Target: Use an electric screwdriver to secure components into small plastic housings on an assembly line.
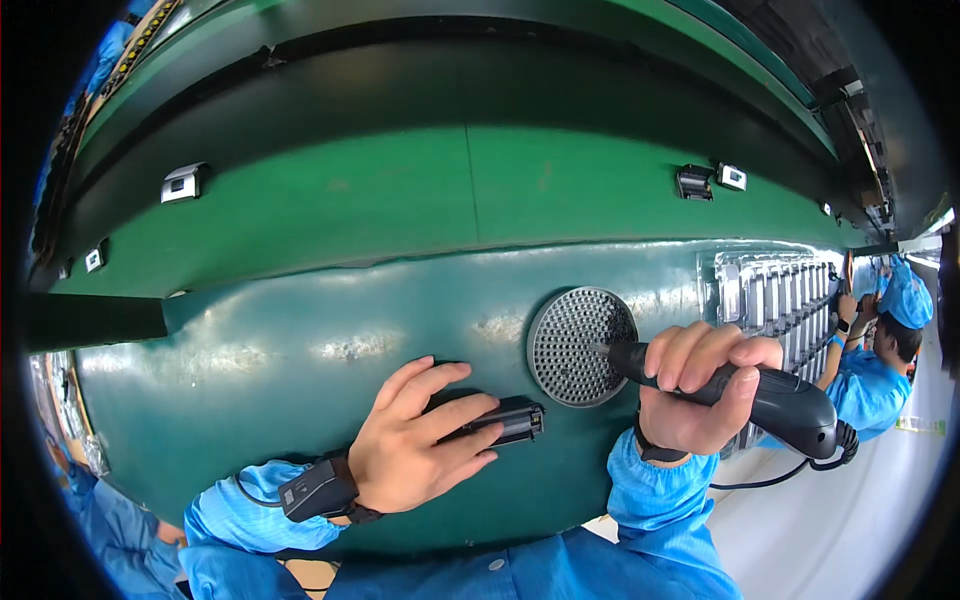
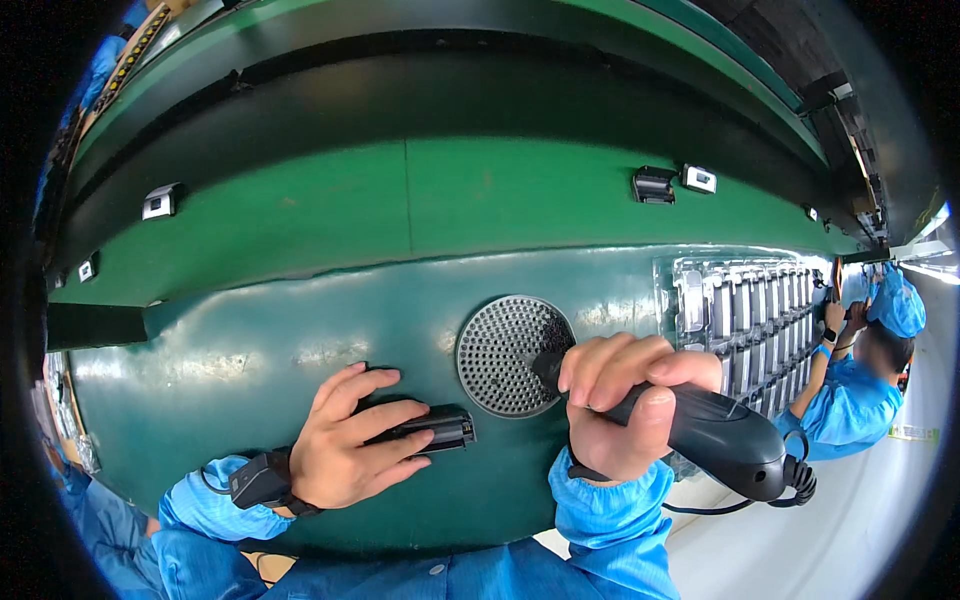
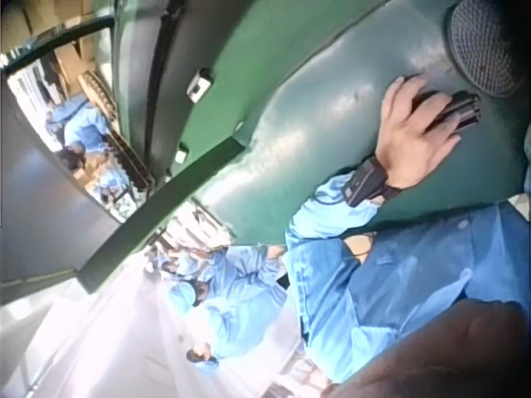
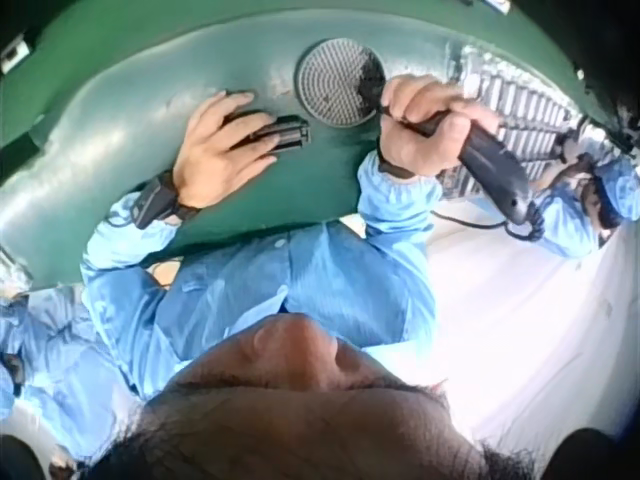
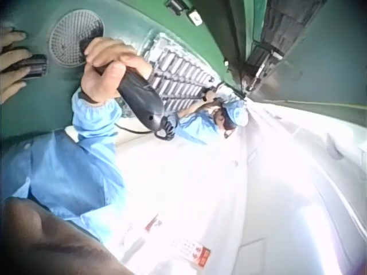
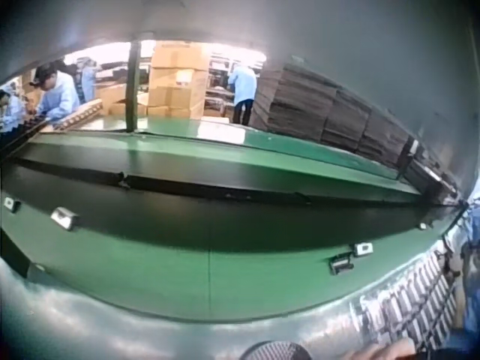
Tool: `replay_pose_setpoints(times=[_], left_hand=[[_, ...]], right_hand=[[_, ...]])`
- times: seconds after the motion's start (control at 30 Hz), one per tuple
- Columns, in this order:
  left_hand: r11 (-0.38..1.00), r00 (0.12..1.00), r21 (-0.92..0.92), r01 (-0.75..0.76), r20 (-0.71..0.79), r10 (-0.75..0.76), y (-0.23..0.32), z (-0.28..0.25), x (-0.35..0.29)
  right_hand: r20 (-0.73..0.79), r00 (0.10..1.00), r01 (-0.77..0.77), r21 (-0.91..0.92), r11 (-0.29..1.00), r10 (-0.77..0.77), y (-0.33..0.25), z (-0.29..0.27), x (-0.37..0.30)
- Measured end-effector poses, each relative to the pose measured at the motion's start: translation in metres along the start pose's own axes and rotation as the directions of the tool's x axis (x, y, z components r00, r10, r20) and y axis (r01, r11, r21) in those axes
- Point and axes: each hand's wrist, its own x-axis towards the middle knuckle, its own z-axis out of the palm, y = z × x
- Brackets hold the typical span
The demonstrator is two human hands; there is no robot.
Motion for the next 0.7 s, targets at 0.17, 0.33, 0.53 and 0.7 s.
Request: replay_pose_setpoints(times=[0.17, 0.33, 0.53, 0.7], left_hand=[[1.000, 1.000, -0.019, 0.022, -0.012, -0.022, -0.001, -0.002, 0.001], [1.000, 1.000, -0.020, 0.016, -0.018, -0.017, 0.000, -0.002, 0.001], [1.000, 0.995, -0.012, -0.014, -0.096, 0.012, -0.004, 0.000, -0.008], [0.999, 0.986, -0.035, -0.034, -0.163, 0.028, -0.004, 0.007, -0.010]], right_hand=[[-0.019, 1.000, 0.005, -0.051, 0.999, -0.006, 0.008, 0.004, 0.002], [0.008, 1.000, 0.004, -0.069, 0.998, -0.003, 0.009, 0.007, 0.000], [0.007, 0.998, 0.055, -0.061, 0.997, -0.055, -0.004, 0.022, -0.004], [0.073, 0.959, 0.267, 0.105, 0.958, -0.275, -0.046, 0.026, -0.027]])
